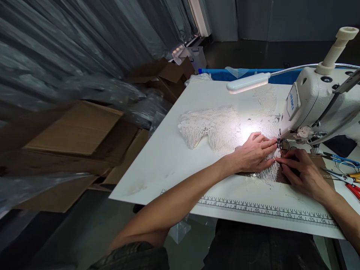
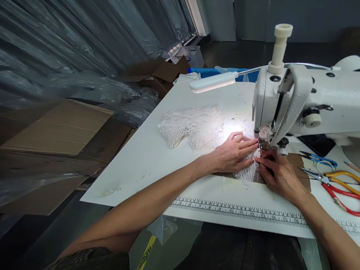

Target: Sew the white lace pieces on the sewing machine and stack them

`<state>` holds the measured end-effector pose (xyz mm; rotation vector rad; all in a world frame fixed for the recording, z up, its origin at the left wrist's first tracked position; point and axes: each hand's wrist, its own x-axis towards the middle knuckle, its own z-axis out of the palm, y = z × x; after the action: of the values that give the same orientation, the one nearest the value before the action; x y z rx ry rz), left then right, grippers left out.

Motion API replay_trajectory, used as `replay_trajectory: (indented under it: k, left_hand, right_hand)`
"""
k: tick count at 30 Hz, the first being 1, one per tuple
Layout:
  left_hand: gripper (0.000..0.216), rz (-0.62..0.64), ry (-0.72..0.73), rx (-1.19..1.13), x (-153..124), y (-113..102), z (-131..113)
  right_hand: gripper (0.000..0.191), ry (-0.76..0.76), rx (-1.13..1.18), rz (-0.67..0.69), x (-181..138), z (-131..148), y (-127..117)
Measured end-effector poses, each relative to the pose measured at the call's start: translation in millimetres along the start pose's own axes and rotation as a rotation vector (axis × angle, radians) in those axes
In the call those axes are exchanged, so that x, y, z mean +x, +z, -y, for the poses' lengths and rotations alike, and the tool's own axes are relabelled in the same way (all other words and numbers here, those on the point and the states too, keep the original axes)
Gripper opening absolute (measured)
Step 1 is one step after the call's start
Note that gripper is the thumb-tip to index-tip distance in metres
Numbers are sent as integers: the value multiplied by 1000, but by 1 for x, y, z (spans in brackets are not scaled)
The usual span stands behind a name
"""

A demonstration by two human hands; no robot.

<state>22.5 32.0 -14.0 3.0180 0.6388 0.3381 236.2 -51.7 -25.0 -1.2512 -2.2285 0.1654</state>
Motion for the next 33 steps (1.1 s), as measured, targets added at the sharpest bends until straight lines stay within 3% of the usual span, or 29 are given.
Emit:
replay_trajectory:
  k: [10,16,20,24,33]
  left_hand:
    - [35,-99,36,104,0,10,-4]
    - [39,-82,-19,108,0,8,-6]
    - [39,-57,-53,67,2,8,-4]
    - [38,-65,-84,35,5,9,-1]
    - [39,-123,-131,53,5,12,-2]
  right_hand:
    - [30,-2,19,6,0,0,0]
    - [32,-29,-10,-24,-2,1,4]
    - [32,30,-39,-5,-3,0,6]
    - [34,84,-48,-10,-4,-2,8]
    - [37,59,-88,-33,-4,-6,11]
